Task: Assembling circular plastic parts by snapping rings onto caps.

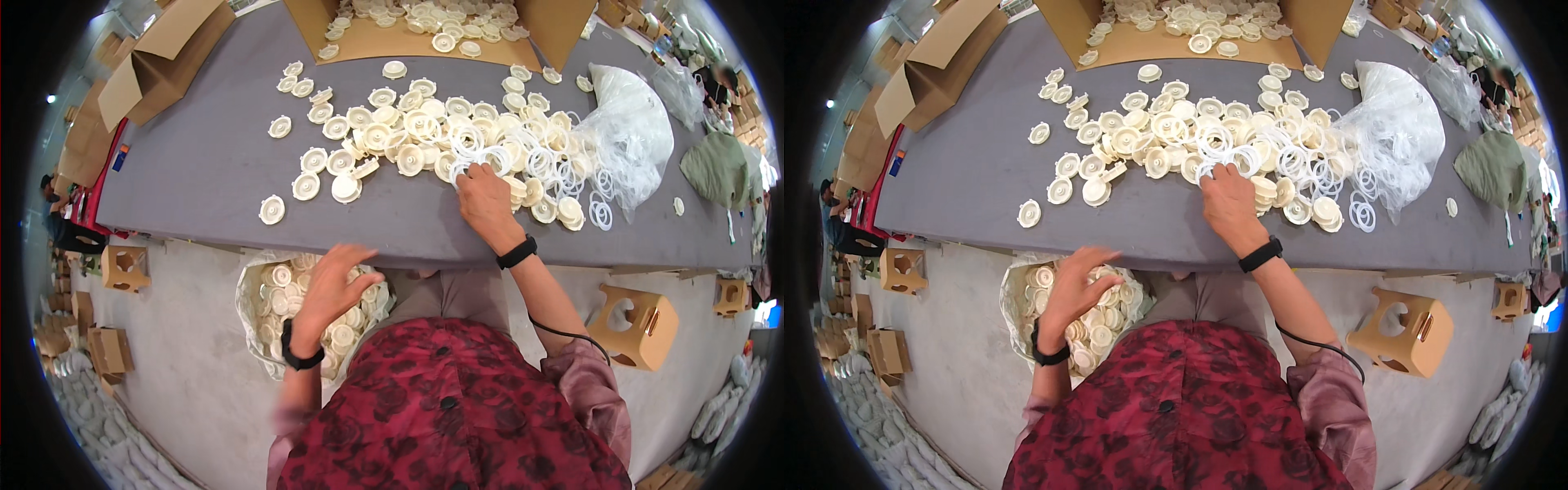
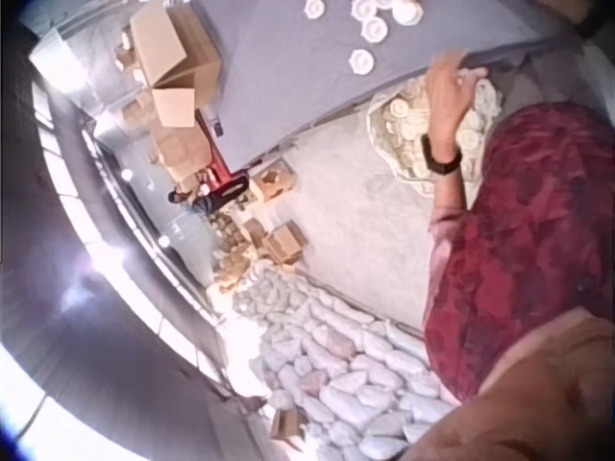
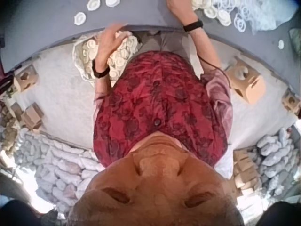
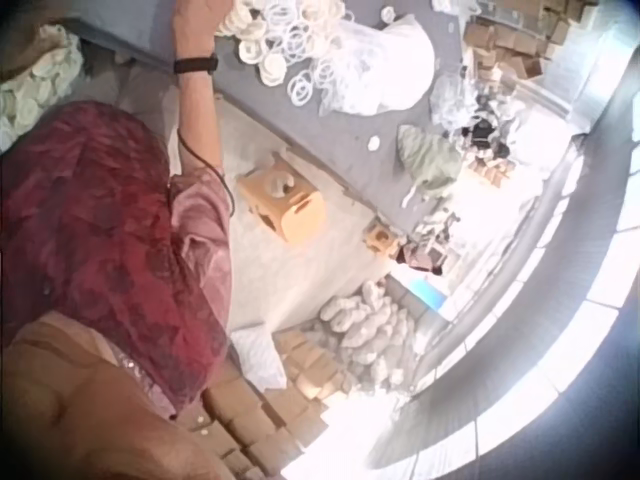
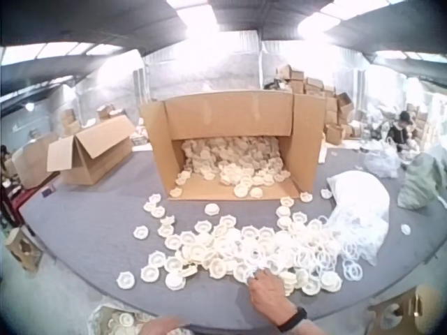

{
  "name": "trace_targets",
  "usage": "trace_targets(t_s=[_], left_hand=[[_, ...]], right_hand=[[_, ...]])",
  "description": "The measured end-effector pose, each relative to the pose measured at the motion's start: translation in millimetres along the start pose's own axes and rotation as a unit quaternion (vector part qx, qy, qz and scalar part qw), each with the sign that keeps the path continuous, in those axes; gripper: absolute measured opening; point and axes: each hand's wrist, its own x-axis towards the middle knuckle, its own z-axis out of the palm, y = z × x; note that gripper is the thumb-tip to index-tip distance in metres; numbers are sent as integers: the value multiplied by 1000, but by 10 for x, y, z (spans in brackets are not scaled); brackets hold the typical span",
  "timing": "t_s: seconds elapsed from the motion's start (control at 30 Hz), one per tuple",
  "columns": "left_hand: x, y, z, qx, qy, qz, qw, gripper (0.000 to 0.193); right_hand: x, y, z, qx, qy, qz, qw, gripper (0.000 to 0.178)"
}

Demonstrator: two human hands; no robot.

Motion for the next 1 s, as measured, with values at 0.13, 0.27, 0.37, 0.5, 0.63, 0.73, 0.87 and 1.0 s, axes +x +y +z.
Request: trace_targets(t_s=[0.13,0.27,0.37,0.5,0.63,0.73,0.87,1.0], left_hand=[[671,88,417,37,71,62,995,32],[1434,173,727,145,119,203,961,27],[1712,76,872,264,80,244,930,19],[1779,76,837,258,93,272,922,14],[1643,173,645,233,105,213,943,11],[1553,214,546,145,147,163,965,13],[1580,30,498,-147,26,-81,985,20],[1557,-15,430,-393,-34,-216,893,19]], right_hand=[[-65,18,-208,106,107,39,988,6],[-193,130,-301,317,142,178,921,7],[-290,107,-317,558,69,254,787,15],[-370,123,-380,621,64,302,721,14],[-383,135,-369,657,47,293,693,12],[-384,107,-344,658,48,287,695,11],[-383,35,-319,659,46,279,697,10],[-420,3,-325,656,32,280,700,10]])
